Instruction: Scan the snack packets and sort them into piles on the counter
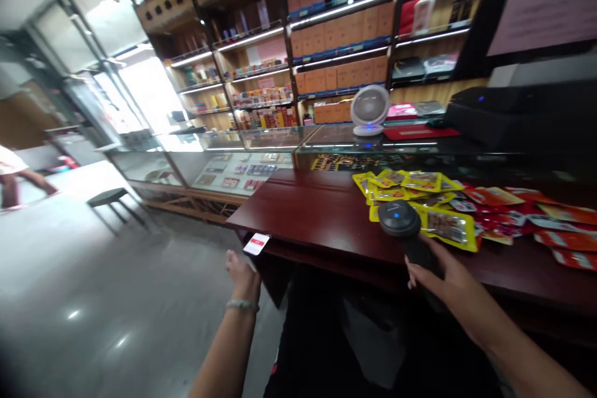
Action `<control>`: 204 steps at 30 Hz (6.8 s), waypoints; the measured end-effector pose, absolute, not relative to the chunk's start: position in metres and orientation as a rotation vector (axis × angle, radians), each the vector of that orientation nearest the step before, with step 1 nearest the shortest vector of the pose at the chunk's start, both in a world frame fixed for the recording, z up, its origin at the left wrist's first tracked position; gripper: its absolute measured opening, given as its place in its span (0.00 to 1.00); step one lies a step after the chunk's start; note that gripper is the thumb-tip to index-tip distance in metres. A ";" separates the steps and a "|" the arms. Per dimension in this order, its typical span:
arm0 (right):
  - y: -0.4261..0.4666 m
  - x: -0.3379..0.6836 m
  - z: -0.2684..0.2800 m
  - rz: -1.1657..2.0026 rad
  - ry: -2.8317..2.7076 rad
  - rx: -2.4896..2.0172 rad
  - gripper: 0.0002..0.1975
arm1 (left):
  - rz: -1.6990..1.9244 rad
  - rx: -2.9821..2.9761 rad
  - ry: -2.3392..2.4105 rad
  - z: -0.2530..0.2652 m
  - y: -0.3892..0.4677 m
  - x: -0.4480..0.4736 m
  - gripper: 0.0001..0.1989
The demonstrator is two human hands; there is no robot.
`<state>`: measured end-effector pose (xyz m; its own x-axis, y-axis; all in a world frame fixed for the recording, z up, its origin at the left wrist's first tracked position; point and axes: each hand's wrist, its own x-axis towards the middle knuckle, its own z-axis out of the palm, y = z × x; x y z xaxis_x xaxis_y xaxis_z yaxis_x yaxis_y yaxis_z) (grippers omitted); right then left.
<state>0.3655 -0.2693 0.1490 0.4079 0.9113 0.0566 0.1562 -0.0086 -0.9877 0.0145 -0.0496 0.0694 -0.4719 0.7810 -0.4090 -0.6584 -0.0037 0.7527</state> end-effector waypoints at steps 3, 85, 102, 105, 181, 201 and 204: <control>-0.268 0.361 0.158 0.881 -0.922 -1.389 0.14 | 1.887 0.547 1.228 0.093 -0.069 0.059 0.21; -0.098 0.342 0.160 1.358 -0.821 -1.129 0.23 | 0.936 1.597 1.485 0.140 0.111 0.123 0.18; -0.152 0.420 0.159 1.218 -0.619 -1.267 0.20 | 0.169 2.562 1.357 0.146 0.059 0.293 0.27; -0.152 0.420 0.160 1.216 -0.630 -1.279 0.20 | 0.299 2.398 1.278 0.138 0.064 0.286 0.18; -0.073 0.370 0.168 1.428 -0.885 -1.096 0.24 | 1.135 1.738 1.640 0.148 0.152 0.217 0.13; -0.122 0.412 0.158 1.262 -0.818 -1.229 0.25 | 0.992 2.223 2.020 0.169 0.152 0.212 0.19; -0.130 0.422 0.159 1.237 -0.720 -1.204 0.24 | 0.749 2.486 1.648 0.167 0.126 0.260 0.18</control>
<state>0.4222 -0.1302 0.1594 0.2414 0.9529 -0.1838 -0.3114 -0.1033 -0.9446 0.2595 0.1259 0.1671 0.3075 0.8818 0.3576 0.8494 -0.4238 0.3145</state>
